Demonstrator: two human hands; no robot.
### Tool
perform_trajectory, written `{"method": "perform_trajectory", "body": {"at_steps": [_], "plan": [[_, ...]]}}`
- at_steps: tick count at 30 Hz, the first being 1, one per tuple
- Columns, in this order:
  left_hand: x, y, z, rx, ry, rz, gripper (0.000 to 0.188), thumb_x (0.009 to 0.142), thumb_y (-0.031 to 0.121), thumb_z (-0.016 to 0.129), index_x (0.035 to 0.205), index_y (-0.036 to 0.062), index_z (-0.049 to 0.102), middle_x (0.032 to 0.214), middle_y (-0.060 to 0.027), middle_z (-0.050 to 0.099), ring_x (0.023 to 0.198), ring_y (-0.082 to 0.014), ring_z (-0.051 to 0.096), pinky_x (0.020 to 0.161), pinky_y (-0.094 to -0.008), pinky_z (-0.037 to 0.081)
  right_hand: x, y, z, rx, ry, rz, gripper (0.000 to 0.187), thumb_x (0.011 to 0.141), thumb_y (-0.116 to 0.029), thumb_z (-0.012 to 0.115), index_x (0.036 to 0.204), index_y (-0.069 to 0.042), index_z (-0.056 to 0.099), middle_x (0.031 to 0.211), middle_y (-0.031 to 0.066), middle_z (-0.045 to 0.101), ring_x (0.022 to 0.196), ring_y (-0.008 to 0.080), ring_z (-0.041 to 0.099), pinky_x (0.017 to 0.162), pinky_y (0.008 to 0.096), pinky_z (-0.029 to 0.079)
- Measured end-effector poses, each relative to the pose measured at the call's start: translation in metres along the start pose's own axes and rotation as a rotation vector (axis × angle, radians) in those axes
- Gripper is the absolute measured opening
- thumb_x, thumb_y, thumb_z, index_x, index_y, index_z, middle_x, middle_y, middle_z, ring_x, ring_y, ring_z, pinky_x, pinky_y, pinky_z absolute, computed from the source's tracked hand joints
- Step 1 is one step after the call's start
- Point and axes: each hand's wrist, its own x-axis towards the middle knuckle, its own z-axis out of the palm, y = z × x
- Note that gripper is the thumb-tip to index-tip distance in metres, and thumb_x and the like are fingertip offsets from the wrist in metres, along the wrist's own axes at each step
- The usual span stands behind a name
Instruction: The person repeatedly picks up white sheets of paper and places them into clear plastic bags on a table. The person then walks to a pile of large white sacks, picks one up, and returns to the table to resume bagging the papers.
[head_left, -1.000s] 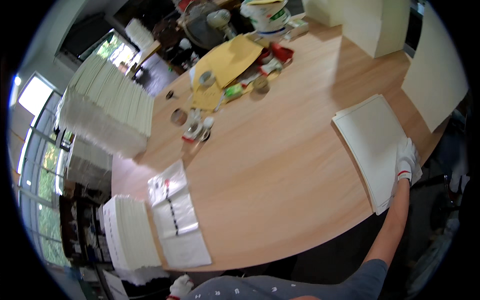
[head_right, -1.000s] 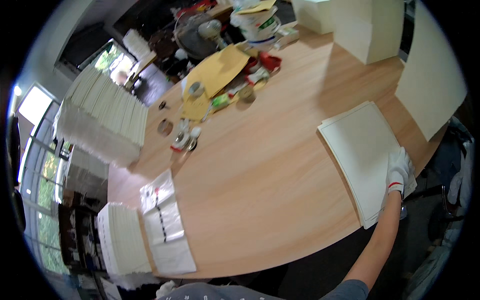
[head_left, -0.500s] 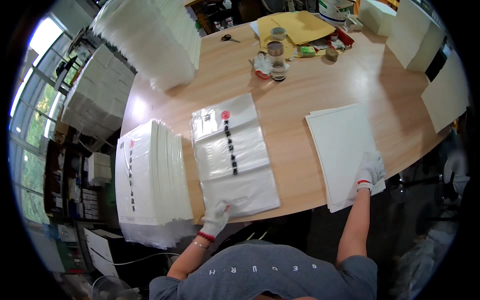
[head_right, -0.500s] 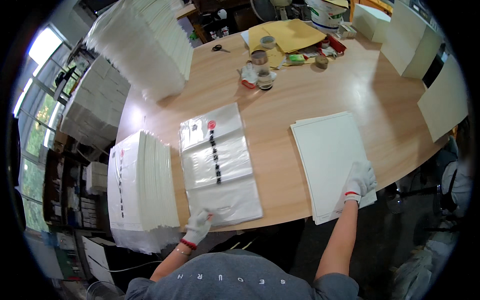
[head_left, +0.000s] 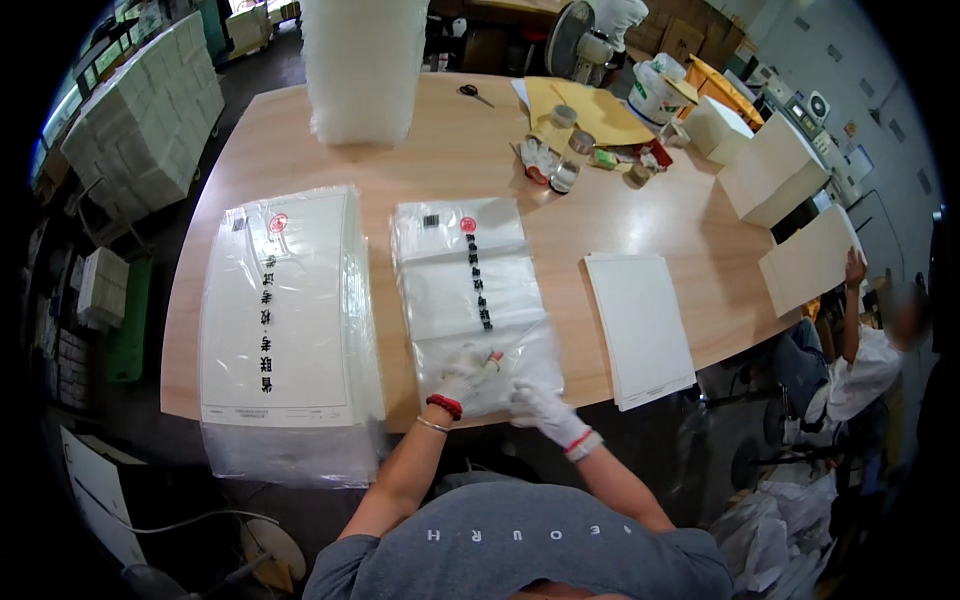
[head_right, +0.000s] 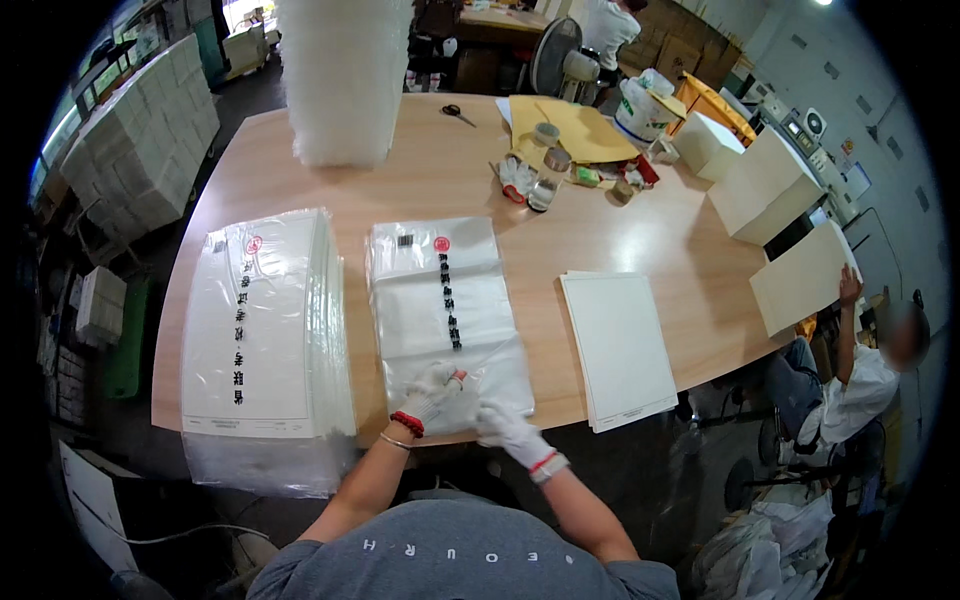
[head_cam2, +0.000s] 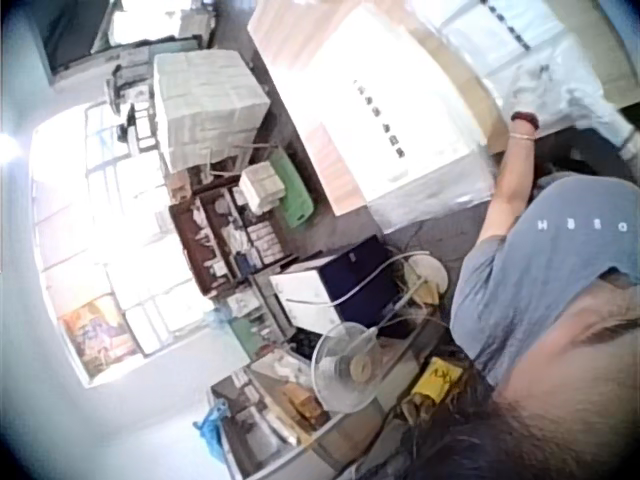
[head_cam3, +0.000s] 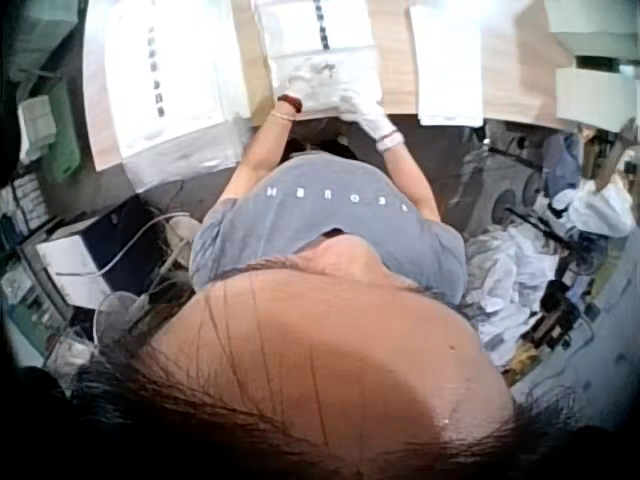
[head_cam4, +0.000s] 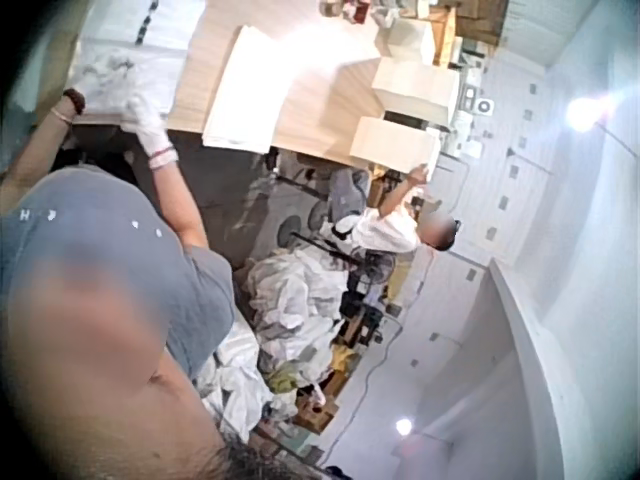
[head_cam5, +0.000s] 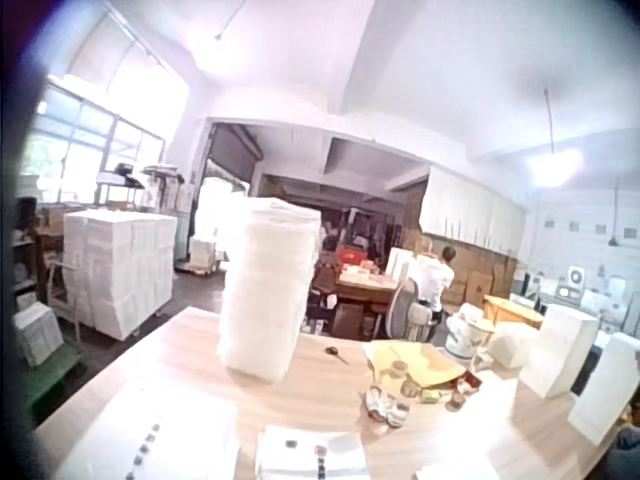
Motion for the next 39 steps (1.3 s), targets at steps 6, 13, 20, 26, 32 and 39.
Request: {"method": "perform_trajectory", "body": {"at_steps": [6,13,20,26,32,39], "plan": [[0.025,-0.048,-0.004,-0.497,0.173,-0.280,0.018,0.087,0.016,0.050,0.089,0.0000,0.056,0.075,-0.0126,0.060,0.058,-0.0204,0.054,0.055,-0.0325,0.043,0.059,-0.032,0.020,-1.372,0.359,-0.399,0.029,0.079,-0.011,0.055,0.107,-0.006,0.059,0.087,0.0108,0.058,0.086,0.0258,0.055,0.074,0.0341,0.045],[0.045,0.031,-0.064,-0.862,0.077,-0.114,0.019,0.087,0.007,0.051,0.104,0.0011,0.050,0.081,-0.0041,0.060,0.061,-0.0075,0.049,0.054,-0.0202,0.041,0.038,-0.055,0.046,-1.181,0.215,-1.291,0.037,0.074,-0.014,0.060,0.108,-0.003,0.054,0.100,0.0162,0.055,0.093,0.0327,0.051,0.084,0.0399,0.041],[0.025,0.102,-0.083,-0.389,-0.013,0.103,0.042,0.082,0.008,0.058,0.120,-0.0004,0.043,0.086,-0.0112,0.063,0.074,-0.0164,0.060,0.063,-0.0275,0.046,0.074,0.013,0.007,-0.737,-0.004,-0.757,0.034,0.080,-0.006,0.058,0.113,-0.002,0.051,0.103,0.0145,0.055,0.095,0.0238,0.055,0.084,0.0292,0.044],[-0.021,0.108,-0.076,0.243,0.442,0.252,0.048,0.070,0.016,0.069,0.112,0.0053,0.051,0.095,-0.0114,0.061,0.082,-0.0299,0.059,0.077,-0.0379,0.045,-0.062,-0.022,-0.108,-1.471,0.529,-0.849,0.047,0.071,-0.015,0.066,0.115,-0.002,0.051,0.113,0.0204,0.053,0.105,0.0341,0.051,0.089,0.0387,0.042],[-0.067,0.115,-0.048,0.046,0.540,0.376,0.032,0.069,0.004,0.066,0.099,0.0121,0.059,0.089,-0.0079,0.060,0.080,-0.0254,0.059,0.064,-0.0328,0.048,-0.084,-0.022,-0.205,-1.426,0.637,-0.648,0.062,0.067,-0.031,0.072,0.117,-0.005,0.047,0.104,0.0144,0.056,0.096,0.0294,0.056,0.081,0.0375,0.045],[-0.048,0.113,0.109,-0.972,-0.468,-0.044,0.023,0.088,0.016,0.055,0.106,0.0015,0.055,0.098,-0.0058,0.060,0.075,-0.0127,0.058,0.070,-0.0263,0.048,-0.090,-0.038,-0.191,-1.866,0.662,-0.879,0.012,0.079,-0.022,0.058,0.082,-0.011,0.060,0.074,0.0091,0.060,0.069,0.0285,0.060,0.059,0.0357,0.049]]}}
